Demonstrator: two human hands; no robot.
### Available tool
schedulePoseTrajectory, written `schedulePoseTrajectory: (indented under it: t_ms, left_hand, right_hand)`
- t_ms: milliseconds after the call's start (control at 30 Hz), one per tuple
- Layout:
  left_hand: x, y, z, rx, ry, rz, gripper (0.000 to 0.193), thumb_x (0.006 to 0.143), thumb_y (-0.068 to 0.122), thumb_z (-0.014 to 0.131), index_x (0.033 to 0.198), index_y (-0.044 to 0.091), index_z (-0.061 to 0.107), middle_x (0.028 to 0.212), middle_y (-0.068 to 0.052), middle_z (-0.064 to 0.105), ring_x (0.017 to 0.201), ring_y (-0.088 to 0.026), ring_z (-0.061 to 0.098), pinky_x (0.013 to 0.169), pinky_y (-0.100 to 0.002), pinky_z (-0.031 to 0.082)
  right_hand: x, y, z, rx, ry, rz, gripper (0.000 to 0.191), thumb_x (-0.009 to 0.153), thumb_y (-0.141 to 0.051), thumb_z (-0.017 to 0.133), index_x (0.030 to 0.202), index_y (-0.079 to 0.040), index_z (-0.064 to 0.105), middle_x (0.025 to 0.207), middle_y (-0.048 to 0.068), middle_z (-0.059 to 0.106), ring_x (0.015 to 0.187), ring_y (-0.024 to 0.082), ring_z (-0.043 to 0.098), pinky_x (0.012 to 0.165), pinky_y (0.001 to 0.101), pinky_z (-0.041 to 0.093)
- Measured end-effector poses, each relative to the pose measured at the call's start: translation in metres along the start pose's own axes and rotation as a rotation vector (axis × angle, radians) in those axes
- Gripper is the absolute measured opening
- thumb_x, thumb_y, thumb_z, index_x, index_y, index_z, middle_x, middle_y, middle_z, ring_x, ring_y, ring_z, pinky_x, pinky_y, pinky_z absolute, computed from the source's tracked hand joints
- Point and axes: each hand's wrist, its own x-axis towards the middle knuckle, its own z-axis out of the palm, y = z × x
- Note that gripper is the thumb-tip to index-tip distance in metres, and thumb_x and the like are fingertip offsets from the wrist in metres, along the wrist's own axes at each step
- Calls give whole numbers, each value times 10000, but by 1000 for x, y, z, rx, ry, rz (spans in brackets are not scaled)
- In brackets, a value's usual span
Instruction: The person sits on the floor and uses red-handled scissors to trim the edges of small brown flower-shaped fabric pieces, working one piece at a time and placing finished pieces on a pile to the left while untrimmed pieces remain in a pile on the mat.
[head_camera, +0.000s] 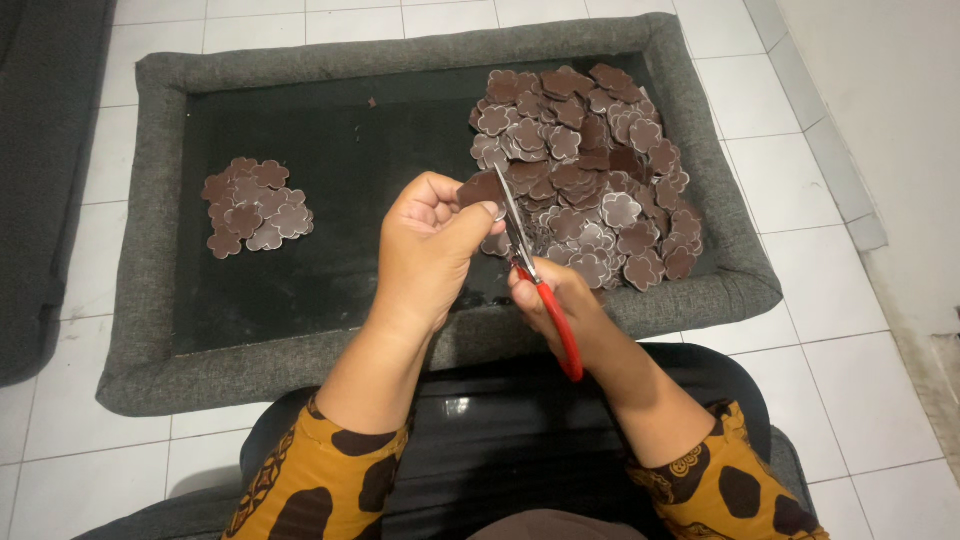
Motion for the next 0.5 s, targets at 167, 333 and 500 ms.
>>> schedulePoseTrajectory:
  t_ms: [167, 333, 500]
  left_hand:
    - [0, -3, -2, 28, -7, -21, 130, 898, -46, 691, 950, 9, 585, 898, -82, 702, 800, -113, 683, 762, -260, 582]
    - [1, -10, -1, 19, -35, -53, 133, 892, -41, 700, 937, 17, 589, 890, -75, 702, 781, -115, 682, 750, -261, 577]
    - [0, -10, -2, 27, -26, -38, 121, 902, -34, 697, 932, 17, 592, 882, -77, 705, 782, -112, 684, 752, -261, 585]
  right_hand:
    - [0, 0, 1, 34, -7, 8, 409, 1007, -496, 576, 912, -101, 530, 722, -63, 442, 644, 56, 409, 556, 239, 345]
    - [0, 1, -3, -14, -30, -41, 350, 1010, -454, 571, 934, -117, 514, 776, -67, 468, 707, 49, 437, 613, 234, 380]
    - [1, 6, -4, 71, -45, -66, 385, 1018, -481, 607, 936, -117, 511, 812, -77, 442, 726, 39, 389, 616, 225, 331]
